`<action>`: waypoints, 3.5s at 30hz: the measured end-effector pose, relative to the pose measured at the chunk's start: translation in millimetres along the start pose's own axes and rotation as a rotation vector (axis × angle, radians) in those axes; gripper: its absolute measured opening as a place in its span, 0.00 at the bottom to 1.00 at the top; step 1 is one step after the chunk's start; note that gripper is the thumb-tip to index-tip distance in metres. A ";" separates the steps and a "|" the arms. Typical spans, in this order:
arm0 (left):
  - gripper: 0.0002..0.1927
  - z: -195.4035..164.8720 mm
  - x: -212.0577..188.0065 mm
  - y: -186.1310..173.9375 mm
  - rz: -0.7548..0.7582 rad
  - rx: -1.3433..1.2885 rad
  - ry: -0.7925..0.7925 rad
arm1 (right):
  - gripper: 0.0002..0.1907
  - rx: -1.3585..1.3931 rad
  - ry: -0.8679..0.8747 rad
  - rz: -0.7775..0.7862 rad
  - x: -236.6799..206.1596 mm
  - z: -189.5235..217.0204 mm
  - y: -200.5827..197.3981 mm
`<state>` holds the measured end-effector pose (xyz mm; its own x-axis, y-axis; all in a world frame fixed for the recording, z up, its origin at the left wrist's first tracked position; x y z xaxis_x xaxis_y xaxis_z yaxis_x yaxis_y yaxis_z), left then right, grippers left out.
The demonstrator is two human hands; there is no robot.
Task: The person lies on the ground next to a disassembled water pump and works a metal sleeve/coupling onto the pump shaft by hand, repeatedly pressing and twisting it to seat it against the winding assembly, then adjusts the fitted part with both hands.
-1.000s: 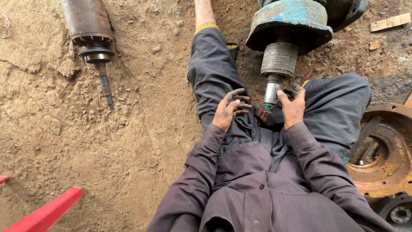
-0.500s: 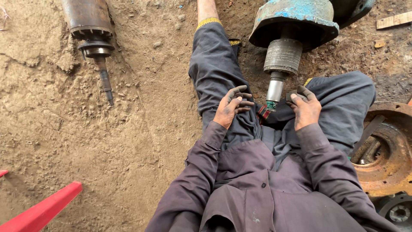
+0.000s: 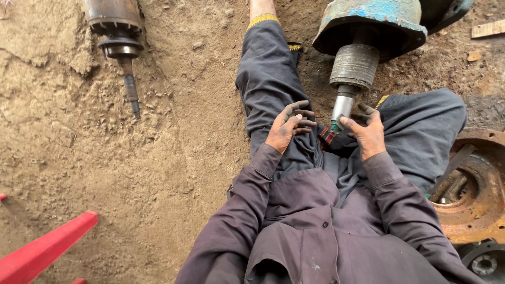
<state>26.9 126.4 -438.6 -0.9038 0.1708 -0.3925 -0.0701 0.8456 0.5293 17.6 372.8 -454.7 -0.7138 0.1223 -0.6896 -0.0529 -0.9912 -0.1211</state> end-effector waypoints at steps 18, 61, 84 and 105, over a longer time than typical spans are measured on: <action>0.24 -7.5 -5.5 3.1 -0.002 -0.033 0.005 | 0.42 -0.009 -0.033 0.067 11.3 -7.4 19.7; 0.24 -2.3 0.0 0.7 0.002 -0.015 -0.027 | 0.34 0.054 0.194 0.183 19.5 -15.0 24.7; 0.23 7.2 2.3 -5.8 -0.008 0.036 0.001 | 0.27 0.188 0.017 0.002 29.5 -12.1 38.7; 0.22 1.1 -3.5 -2.5 0.028 -0.025 0.036 | 0.45 -0.010 -0.066 -0.177 51.8 -30.8 6.0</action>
<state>30.6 124.3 -439.4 -0.9202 0.1749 -0.3501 -0.0551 0.8277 0.5584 1.8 374.8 -513.1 -0.7380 0.2909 -0.6089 -0.1753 -0.9540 -0.2433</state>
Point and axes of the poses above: each hand's wrist, its own x-axis towards the middle knuckle, its own y-axis out of the palm, z = x × y, the point moved 9 cm from there along x, towards the middle knuckle, and after that the axes turned 7 degrees about y, right-handed, at the moved point
